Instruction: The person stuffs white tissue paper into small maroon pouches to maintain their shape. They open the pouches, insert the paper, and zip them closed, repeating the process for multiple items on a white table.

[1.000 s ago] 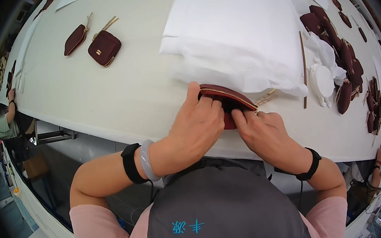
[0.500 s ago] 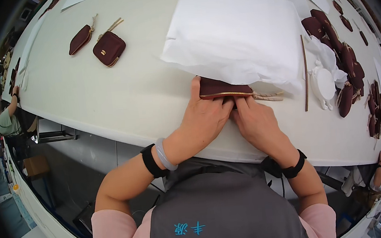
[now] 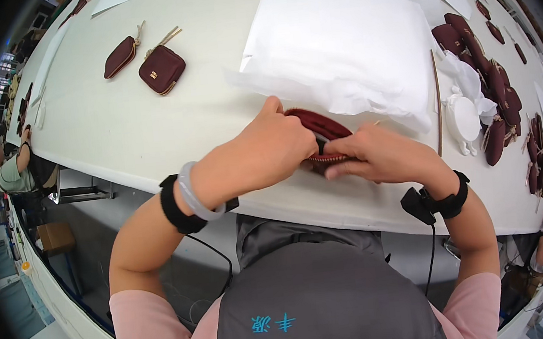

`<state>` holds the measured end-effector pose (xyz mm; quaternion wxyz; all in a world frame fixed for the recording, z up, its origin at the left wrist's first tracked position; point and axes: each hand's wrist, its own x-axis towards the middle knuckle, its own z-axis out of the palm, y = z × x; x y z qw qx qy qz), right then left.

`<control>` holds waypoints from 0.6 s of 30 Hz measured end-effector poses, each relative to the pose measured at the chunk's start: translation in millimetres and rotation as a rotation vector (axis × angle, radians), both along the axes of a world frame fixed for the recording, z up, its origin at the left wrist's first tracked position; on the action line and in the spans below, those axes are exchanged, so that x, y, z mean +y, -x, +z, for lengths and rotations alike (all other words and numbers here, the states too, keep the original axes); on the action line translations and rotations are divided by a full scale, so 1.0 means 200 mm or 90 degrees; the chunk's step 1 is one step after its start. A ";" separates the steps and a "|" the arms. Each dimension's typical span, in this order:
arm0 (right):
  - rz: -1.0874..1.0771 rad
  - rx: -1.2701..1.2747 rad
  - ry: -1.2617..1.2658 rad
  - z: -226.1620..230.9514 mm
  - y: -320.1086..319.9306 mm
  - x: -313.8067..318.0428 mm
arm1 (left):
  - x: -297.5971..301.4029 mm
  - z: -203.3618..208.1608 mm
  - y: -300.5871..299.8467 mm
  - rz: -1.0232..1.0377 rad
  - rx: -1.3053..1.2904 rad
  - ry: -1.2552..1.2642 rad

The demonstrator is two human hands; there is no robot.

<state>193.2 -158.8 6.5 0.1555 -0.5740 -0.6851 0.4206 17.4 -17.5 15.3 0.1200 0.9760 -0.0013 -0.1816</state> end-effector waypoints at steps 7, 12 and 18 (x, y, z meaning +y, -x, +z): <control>0.003 0.303 0.130 0.09 0.03 -0.14 | 0.07 -0.06 0.20 0.087 0.022 0.616; 0.027 0.235 0.136 0.12 0.10 -0.17 | -0.06 0.18 0.12 0.064 0.251 0.394; 0.048 0.439 0.181 0.21 0.11 -0.27 | -0.24 0.12 0.29 0.175 0.011 0.724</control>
